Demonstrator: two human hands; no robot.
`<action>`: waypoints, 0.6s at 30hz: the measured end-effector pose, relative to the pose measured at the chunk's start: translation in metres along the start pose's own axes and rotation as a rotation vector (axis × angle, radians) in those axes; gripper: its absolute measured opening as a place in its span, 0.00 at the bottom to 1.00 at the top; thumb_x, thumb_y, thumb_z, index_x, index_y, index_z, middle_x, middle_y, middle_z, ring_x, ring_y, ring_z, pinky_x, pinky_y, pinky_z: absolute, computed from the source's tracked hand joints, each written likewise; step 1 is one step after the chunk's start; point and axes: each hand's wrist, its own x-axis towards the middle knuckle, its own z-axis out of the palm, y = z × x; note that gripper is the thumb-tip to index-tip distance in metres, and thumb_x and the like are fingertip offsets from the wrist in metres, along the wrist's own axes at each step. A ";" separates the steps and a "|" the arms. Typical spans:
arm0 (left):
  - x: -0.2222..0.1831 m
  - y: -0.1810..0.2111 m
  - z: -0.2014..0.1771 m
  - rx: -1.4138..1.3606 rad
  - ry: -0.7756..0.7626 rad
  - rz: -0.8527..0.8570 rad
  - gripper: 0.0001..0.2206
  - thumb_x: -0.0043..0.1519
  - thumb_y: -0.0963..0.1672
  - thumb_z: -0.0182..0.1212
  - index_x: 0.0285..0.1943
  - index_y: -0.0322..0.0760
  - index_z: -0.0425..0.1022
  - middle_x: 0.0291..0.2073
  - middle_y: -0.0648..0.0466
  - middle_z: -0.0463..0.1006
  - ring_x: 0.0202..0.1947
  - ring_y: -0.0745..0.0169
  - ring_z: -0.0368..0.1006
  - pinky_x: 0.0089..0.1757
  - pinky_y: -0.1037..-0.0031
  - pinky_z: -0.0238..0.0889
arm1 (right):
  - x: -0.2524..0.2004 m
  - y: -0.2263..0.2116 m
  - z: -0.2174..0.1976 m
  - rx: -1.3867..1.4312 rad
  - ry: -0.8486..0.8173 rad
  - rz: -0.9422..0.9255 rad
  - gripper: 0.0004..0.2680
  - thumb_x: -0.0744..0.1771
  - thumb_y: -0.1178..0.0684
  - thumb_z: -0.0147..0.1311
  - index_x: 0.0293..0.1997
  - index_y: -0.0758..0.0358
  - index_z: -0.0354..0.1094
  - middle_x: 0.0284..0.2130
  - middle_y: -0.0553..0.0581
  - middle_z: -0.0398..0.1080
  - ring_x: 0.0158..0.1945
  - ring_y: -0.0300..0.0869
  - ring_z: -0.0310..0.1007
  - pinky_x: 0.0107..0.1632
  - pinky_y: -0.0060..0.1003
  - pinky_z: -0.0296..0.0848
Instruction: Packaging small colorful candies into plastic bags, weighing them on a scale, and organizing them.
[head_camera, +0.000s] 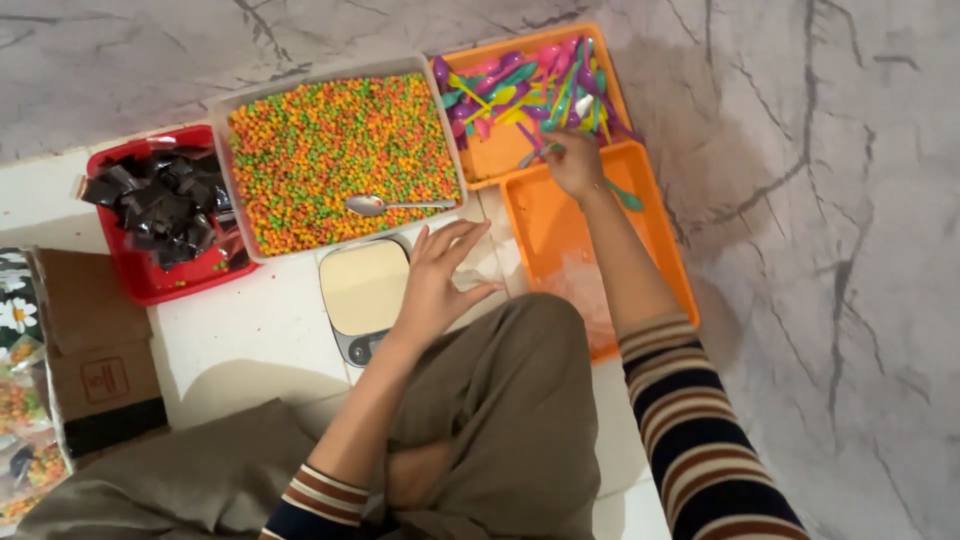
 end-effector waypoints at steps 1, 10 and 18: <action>0.000 -0.002 0.002 0.008 0.007 -0.010 0.40 0.45 0.47 0.83 0.70 0.44 0.71 0.60 0.51 0.74 0.65 0.41 0.66 0.66 0.35 0.40 | 0.012 -0.002 0.008 0.009 -0.008 -0.008 0.12 0.66 0.51 0.59 0.55 0.43 0.77 0.46 0.52 0.77 0.54 0.51 0.76 0.58 0.44 0.72; -0.007 -0.005 -0.002 0.021 -0.020 -0.103 0.39 0.45 0.44 0.82 0.70 0.45 0.72 0.60 0.52 0.74 0.64 0.44 0.69 0.65 0.35 0.45 | 0.083 0.021 0.110 -0.757 -0.229 0.138 0.14 0.71 0.45 0.50 0.65 0.48 0.67 0.54 0.50 0.74 0.64 0.46 0.58 0.58 0.49 0.57; 0.000 0.006 -0.007 0.009 0.026 -0.105 0.39 0.46 0.45 0.78 0.71 0.43 0.68 0.60 0.53 0.73 0.59 0.50 0.71 0.67 0.45 0.50 | 0.055 -0.027 0.026 -0.877 0.203 -0.080 0.04 0.64 0.57 0.55 0.32 0.55 0.78 0.29 0.52 0.77 0.39 0.46 0.71 0.44 0.46 0.67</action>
